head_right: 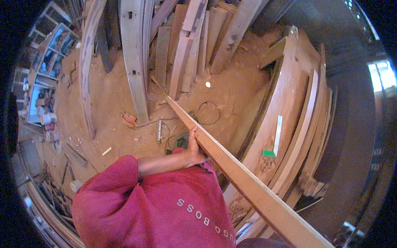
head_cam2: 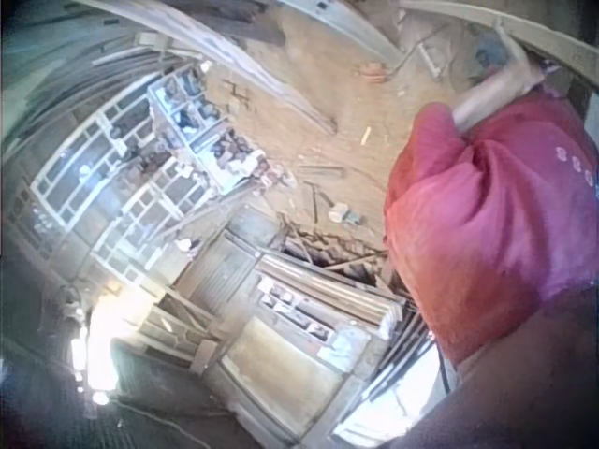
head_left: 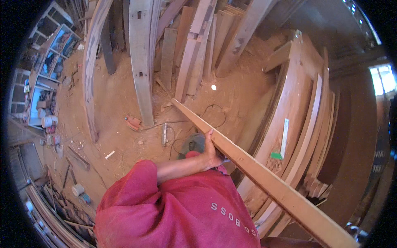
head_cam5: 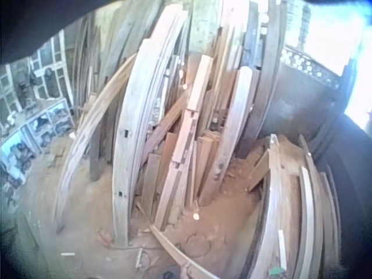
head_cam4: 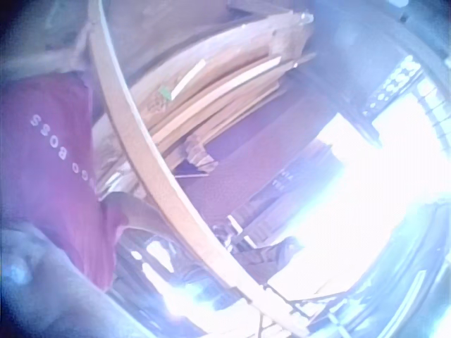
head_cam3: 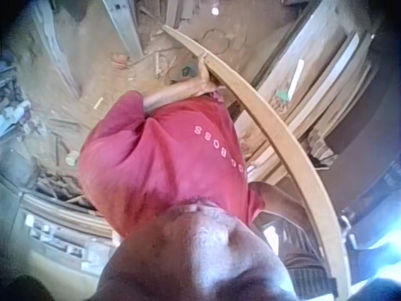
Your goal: The person uses a chisel and mallet to carve a rectangular notch into a wooden plank. They measure and mark the plank with a square and pencil, then repeatedly strike the chisel to remove wood. The person adjusts the plank and continues carving along the marked line.
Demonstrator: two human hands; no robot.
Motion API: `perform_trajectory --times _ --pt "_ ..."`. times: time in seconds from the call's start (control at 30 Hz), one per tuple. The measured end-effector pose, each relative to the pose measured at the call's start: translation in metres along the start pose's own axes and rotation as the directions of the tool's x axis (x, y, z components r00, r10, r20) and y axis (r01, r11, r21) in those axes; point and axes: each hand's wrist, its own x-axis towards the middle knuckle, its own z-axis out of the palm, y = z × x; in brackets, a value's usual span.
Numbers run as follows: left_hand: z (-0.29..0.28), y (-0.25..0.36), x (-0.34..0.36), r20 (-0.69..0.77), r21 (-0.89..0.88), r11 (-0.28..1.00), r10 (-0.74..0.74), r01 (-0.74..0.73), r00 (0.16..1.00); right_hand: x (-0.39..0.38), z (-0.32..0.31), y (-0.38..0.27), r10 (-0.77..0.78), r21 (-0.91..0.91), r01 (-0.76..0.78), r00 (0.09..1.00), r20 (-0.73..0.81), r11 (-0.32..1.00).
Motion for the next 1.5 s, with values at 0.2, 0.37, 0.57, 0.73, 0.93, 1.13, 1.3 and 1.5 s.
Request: perform_trajectory --times 0.2,0.37,0.57,0.73,0.93,1.13,1.3,1.5 --pt "0.077 0.055 0.036 0.107 -0.121 0.993 0.001 0.012 0.994 0.071 0.178 -0.047 -0.144 0.086 0.129 0.970 0.195 0.988" --pt "0.125 0.111 0.074 0.188 -0.258 0.960 0.156 -0.105 0.970 0.105 0.334 -0.086 -0.239 0.230 0.159 0.896 0.374 0.960" --pt "0.192 0.189 0.112 0.245 -0.347 0.925 0.247 -0.153 0.937 0.105 0.518 -0.150 -0.367 0.432 0.134 0.771 0.520 0.892" --pt "0.235 0.263 0.140 0.292 -0.432 0.858 0.425 -0.278 0.857 0.080 0.703 -0.155 -0.390 0.531 -0.051 0.620 0.681 0.846" --pt "0.266 0.339 0.180 0.071 -0.465 0.805 0.448 -0.367 0.891 -0.021 0.890 -0.171 -0.229 0.427 -0.419 0.445 0.866 0.801" --pt "0.194 0.365 0.219 -0.193 0.111 0.675 0.735 -0.729 0.650 -0.041 1.104 -0.098 -0.486 0.571 -0.283 0.320 0.814 0.771" --pt "0.048 0.289 0.224 -0.567 0.322 0.692 0.687 -0.646 0.454 -0.059 1.253 -0.005 -0.430 0.532 -0.135 0.442 0.787 0.836" --pt "-0.036 0.146 0.169 -0.888 0.086 0.769 0.347 -0.633 0.301 -0.074 1.343 0.050 -0.323 0.453 -0.224 0.445 0.835 0.863"
